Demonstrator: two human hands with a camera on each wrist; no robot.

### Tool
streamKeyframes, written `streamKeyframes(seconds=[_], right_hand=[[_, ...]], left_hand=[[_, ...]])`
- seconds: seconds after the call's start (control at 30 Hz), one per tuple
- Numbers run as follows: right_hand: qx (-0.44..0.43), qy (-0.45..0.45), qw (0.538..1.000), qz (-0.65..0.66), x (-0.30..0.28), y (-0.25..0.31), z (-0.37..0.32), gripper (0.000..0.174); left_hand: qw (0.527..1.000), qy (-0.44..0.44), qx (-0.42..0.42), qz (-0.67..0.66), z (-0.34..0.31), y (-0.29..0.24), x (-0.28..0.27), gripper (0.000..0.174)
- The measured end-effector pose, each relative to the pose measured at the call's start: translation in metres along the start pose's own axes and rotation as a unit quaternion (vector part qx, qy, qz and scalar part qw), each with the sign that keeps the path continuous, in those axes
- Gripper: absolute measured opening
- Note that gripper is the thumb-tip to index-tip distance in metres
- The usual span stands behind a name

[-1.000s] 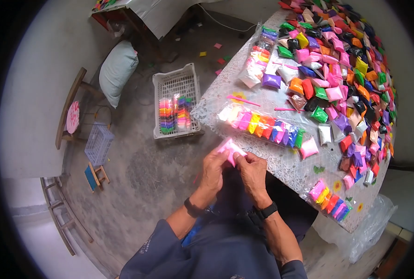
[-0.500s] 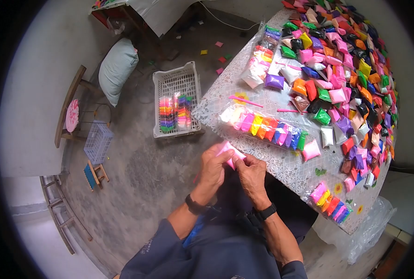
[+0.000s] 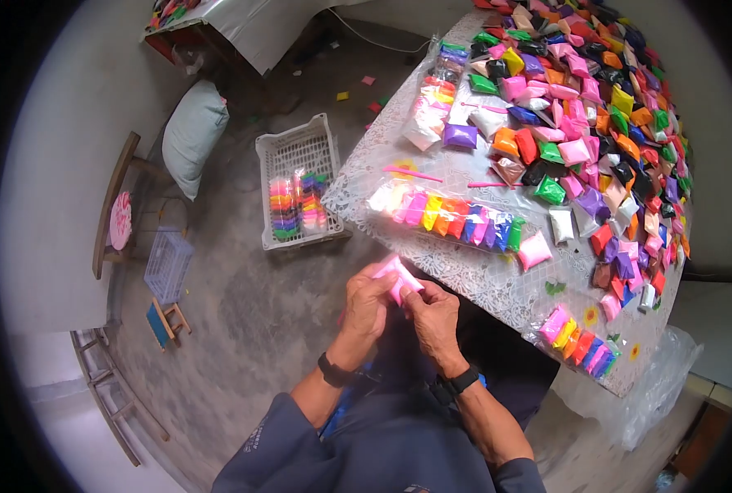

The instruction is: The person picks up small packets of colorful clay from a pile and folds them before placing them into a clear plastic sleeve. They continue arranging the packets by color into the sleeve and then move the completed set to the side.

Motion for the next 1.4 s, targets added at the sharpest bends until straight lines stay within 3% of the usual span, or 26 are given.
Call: streamKeyframes(seconds=[0.23,0.37,0.63,0.93,1.07,1.27,1.4], right_hand=[[0.008,0.021,0.999,0.026,-0.013,0.001,-0.011,0.013],[0.003,-0.007,1.0,0.024,-0.022,0.003,-0.017,0.018],[0.034,0.047,0.998,0.029,-0.029,0.002,-0.032,0.018],[0.023,0.033,0.998,0.045,-0.042,0.009,-0.052,0.015],[0.0,0.034,0.997,0.068,-0.048,0.009,-0.057,0.014],[-0.025,-0.009,0.999,-0.021,-0.064,0.015,-0.067,0.017],[-0.031,-0.019,0.998,0.054,-0.075,0.015,-0.072,0.017]], left_hand=[[0.998,0.036,-0.039,0.034,-0.007,0.006,0.016,0.03],[0.999,0.004,-0.013,0.034,-0.018,0.008,0.02,0.032],[0.996,0.018,-0.015,0.082,-0.035,0.013,0.028,0.039],[0.996,0.057,-0.019,0.07,-0.059,0.022,0.051,0.051],[0.997,0.036,-0.031,0.065,-0.062,0.032,0.046,0.055],[0.995,0.041,-0.038,0.083,-0.064,0.043,0.046,0.057],[0.991,0.07,-0.036,0.104,-0.07,0.045,0.06,0.056]])
Point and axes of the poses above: each hand's wrist, its own z-axis towards the middle knuckle, its own x-axis out of the palm, y = z × x, the point moved 10 cm from there along z, towards the middle knuckle, and after that the axes turned 9 degrees about z, right-handed, at the moved point
